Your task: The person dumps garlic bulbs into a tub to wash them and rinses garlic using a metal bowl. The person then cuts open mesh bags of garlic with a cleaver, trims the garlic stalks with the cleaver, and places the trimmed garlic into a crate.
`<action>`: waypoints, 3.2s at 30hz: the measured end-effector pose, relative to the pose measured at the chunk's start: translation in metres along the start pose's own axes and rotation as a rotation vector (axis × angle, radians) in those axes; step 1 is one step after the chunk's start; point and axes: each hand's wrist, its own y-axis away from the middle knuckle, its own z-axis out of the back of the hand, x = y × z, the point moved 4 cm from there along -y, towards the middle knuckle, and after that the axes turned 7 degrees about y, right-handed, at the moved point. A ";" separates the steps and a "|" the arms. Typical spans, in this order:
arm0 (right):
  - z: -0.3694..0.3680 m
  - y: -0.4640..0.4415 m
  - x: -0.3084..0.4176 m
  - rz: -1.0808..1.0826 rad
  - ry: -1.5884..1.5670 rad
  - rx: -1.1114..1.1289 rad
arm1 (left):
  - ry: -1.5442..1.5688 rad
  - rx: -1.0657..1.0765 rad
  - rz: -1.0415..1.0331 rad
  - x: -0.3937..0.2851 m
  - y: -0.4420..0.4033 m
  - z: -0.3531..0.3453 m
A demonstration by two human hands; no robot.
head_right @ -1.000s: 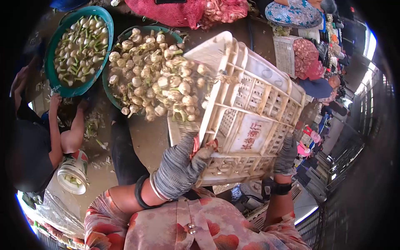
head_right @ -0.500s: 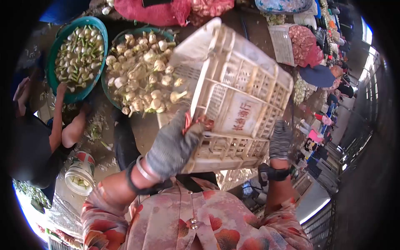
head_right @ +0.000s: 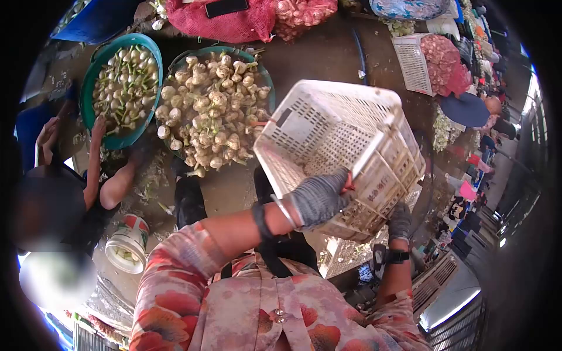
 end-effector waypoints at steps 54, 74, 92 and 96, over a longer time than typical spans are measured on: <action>-0.415 -0.119 0.590 0.642 -0.262 0.090 | -1.628 -0.420 0.277 0.309 -0.113 0.443; -0.417 -0.011 0.487 1.048 -0.302 0.211 | -1.363 -0.378 0.208 0.334 0.006 0.349; -0.494 -0.094 0.427 1.076 -0.186 -0.039 | -1.378 -0.723 0.128 0.384 0.029 0.320; -0.445 -0.074 0.428 1.009 -0.114 -0.111 | -1.351 -0.696 0.152 0.386 0.031 0.322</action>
